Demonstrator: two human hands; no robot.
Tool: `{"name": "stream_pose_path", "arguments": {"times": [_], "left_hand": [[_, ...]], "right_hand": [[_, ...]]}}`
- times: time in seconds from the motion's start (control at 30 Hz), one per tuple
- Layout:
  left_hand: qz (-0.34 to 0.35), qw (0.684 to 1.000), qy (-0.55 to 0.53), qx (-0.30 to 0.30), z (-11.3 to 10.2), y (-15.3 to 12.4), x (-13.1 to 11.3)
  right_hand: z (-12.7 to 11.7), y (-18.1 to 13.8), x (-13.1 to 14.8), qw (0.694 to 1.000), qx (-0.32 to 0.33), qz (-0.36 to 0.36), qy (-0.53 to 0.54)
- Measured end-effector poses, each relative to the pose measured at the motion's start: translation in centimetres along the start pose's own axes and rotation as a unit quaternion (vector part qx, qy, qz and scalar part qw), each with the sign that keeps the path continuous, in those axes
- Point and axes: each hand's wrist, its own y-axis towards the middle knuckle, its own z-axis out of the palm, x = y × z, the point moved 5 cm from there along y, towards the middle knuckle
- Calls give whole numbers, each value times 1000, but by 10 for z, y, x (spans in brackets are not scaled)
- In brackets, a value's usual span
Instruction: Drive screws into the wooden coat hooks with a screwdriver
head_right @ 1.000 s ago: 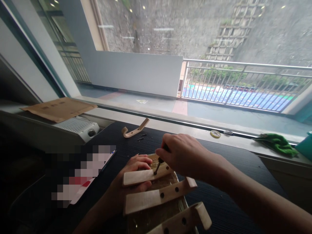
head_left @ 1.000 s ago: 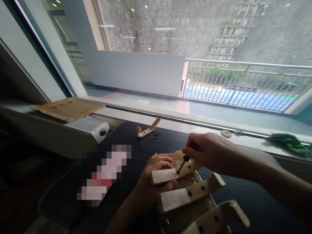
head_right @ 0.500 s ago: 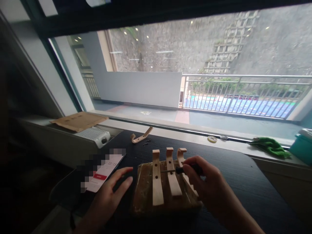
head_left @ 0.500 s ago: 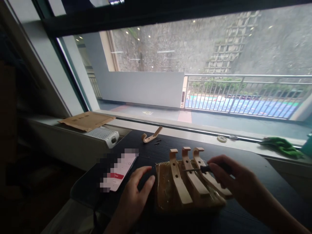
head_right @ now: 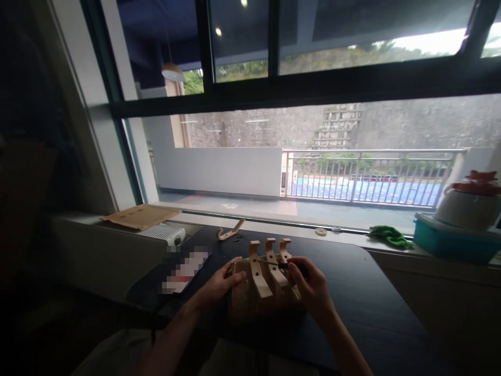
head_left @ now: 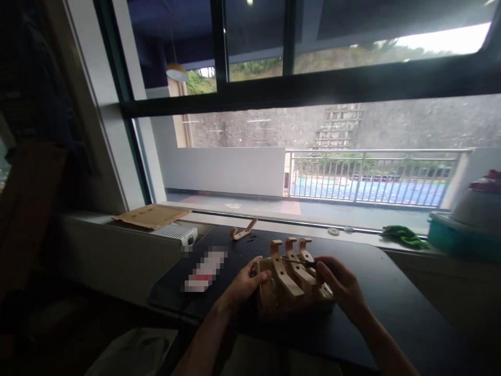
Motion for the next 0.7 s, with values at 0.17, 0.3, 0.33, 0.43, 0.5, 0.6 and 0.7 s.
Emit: {"name": "stream_pose_path", "arguments": {"times": [0.17, 0.3, 0.33, 0.43, 0.5, 0.6, 0.7], "left_hand": [[59, 997, -48, 6, 12, 6, -15], [96, 993, -67, 7, 30, 15, -36], [99, 993, -68, 9, 35, 20, -42], [95, 993, -64, 10, 47, 38, -56], [88, 994, -59, 5, 53, 51, -62], [72, 996, -58, -8, 59, 64, -63], [84, 993, -70, -34, 62, 61, -52]], "right_hand": [[-3, -20, 12, 998, -48, -10, 34], [-22, -26, 17, 992, -108, -22, 53], [-28, -27, 18, 991, -120, -27, 56], [-44, -30, 17, 987, -146, -35, 62], [-51, -32, 13, 984, -160, -35, 67], [-57, -34, 2, 982, -173, -22, 74], [-57, -35, -12, 979, -179, 0, 94]]}}
